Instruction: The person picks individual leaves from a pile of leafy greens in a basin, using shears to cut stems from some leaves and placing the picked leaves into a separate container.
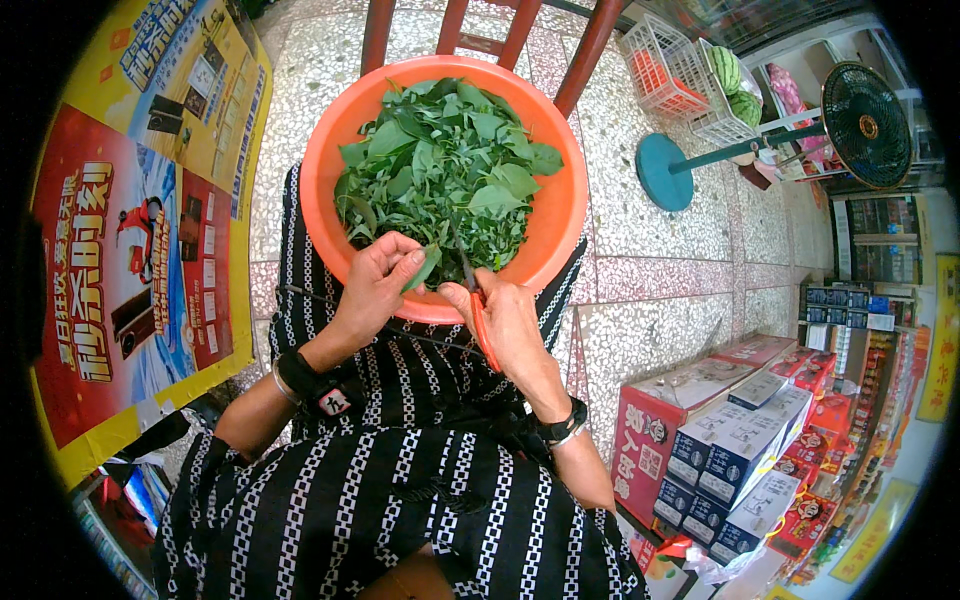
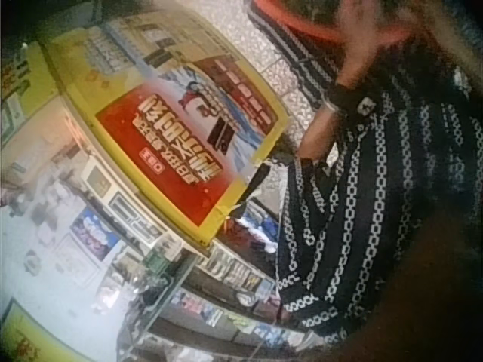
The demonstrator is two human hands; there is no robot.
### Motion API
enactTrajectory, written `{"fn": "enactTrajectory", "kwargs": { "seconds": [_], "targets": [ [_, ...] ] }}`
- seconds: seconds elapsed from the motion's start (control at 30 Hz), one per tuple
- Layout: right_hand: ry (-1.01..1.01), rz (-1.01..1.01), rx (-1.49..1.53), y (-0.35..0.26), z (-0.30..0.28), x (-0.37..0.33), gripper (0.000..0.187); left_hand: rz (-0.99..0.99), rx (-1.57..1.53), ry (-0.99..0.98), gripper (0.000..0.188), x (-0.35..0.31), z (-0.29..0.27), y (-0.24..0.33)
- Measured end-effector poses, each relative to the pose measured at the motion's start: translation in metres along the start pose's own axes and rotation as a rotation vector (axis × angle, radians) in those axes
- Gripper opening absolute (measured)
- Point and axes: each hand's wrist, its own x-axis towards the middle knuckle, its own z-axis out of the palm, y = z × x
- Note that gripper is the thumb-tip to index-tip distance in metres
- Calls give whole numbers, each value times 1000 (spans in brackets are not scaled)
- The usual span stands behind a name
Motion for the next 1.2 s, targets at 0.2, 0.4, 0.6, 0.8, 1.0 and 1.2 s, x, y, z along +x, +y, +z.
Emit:
{"fn": "enactTrajectory", "kwargs": {
  "seconds": [0.2,0.4,0.6,0.8,1.0,1.2],
  "targets": [
    [61,-285,-83,9,11,3,48,-14,-45,23,16,1,-2,-1],
    [39,-265,-98,3,9,2,46,35,43,-32,16,2,0,-7],
    [21,-100,59,3,8,4,47,75,85,-49,15,4,0,-9],
    [154,-85,283,7,12,10,32,-38,18,-107,16,4,0,4],
    [144,-23,678,11,17,11,15,-19,202,-258,32,1,7,11],
    [208,-31,760,13,13,19,14,-71,182,-216,17,4,1,12]
  ]
}}
